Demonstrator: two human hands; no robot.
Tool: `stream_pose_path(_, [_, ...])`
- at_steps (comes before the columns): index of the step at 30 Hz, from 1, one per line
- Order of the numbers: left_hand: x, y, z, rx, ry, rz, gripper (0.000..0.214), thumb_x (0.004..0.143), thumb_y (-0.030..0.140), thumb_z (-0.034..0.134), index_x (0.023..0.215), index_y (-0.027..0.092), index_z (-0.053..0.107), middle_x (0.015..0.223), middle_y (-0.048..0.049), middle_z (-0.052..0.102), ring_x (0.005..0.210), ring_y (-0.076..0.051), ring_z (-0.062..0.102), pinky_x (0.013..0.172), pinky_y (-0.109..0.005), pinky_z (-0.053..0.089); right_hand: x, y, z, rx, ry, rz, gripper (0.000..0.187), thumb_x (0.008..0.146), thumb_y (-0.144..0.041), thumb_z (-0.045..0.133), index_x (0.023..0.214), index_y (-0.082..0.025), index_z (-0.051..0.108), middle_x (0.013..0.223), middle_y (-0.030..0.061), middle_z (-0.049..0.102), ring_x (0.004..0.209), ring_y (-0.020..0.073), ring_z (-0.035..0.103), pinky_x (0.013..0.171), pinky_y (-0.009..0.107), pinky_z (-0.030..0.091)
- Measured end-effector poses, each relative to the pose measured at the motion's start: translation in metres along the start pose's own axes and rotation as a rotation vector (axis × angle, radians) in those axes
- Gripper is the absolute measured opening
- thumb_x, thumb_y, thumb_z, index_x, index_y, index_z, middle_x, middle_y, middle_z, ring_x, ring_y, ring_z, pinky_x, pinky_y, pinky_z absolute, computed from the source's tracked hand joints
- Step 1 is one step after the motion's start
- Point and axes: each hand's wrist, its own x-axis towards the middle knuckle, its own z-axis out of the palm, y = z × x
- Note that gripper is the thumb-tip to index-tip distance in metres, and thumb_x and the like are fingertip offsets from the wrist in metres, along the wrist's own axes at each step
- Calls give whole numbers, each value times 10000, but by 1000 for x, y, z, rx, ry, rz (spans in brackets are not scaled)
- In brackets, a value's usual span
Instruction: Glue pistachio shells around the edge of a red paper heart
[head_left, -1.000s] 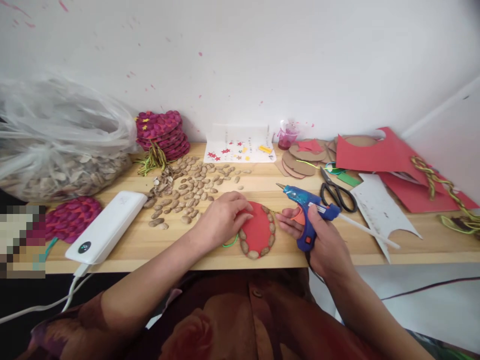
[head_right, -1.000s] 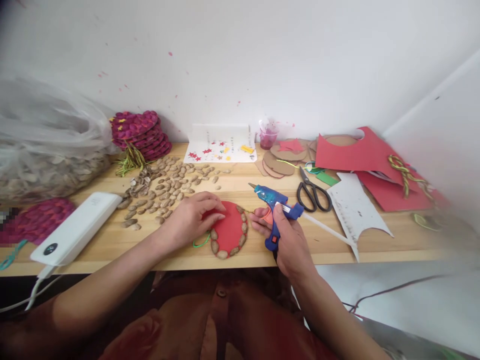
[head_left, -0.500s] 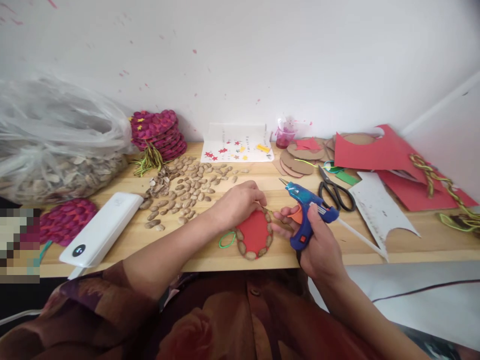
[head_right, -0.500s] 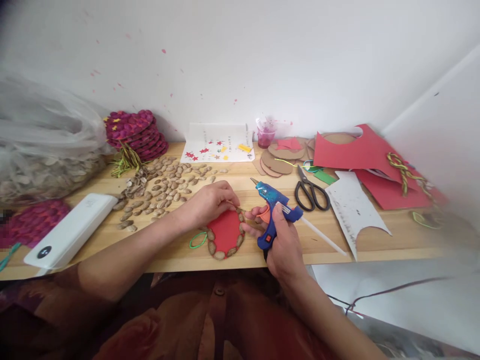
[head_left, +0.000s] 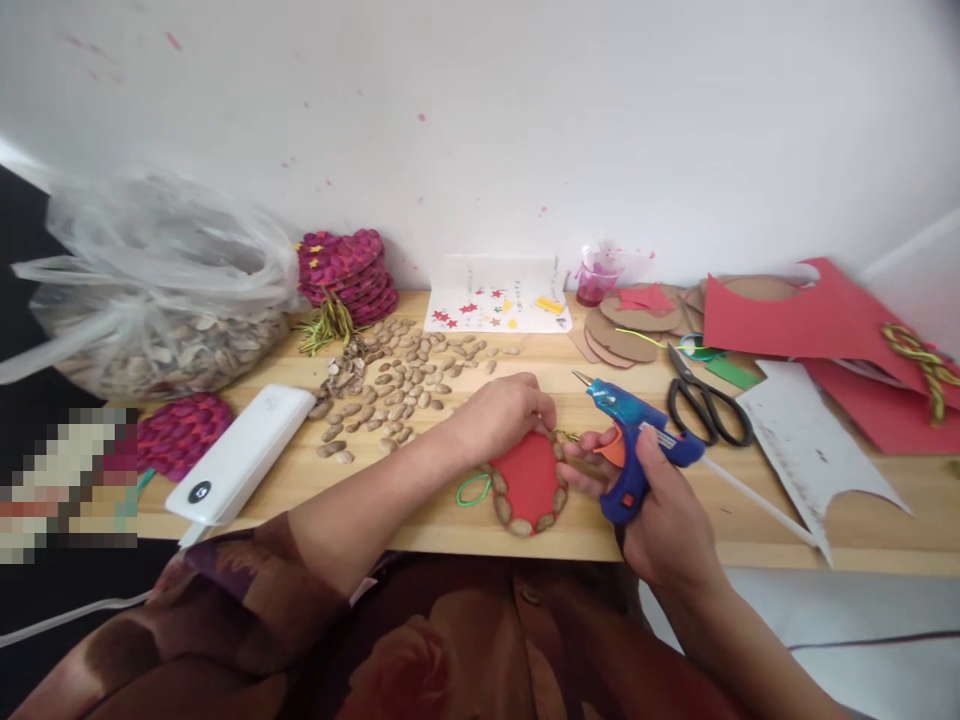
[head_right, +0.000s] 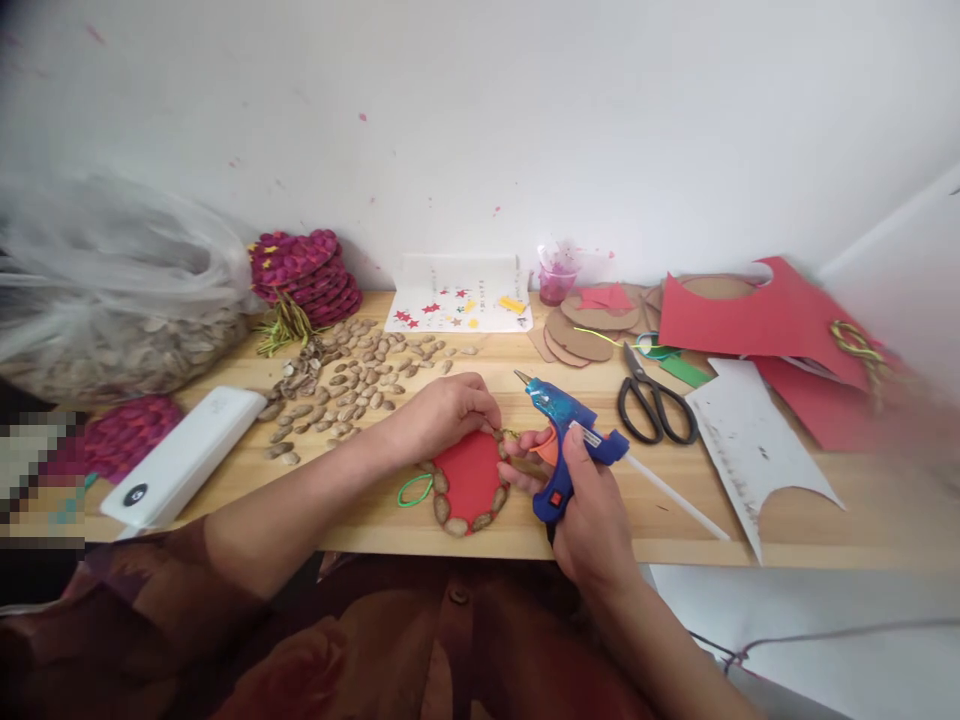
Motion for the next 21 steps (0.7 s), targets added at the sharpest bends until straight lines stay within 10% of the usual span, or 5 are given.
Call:
stream_pose_path(10, [-11,4,-3,-34,27,3,202,884,110,627,1010,183,766,1024,-59,704,959,-191,679,906,-273,521,1,1,-3,-57,68,-33,449,744,-608,803,837,-173,736,820,61,751,849,250,782,823,383,669])
stream_pose_path(21, [-110,-44,-68,-23,476,-372,158,897,277,644,944,208,779,922,-20,778,780,-165,679,749,-270,506,-4,-8,-1,-102,285,-235,465,631,-579,879,862,-194,759,869,42,758,1008,205,750,869,221,637])
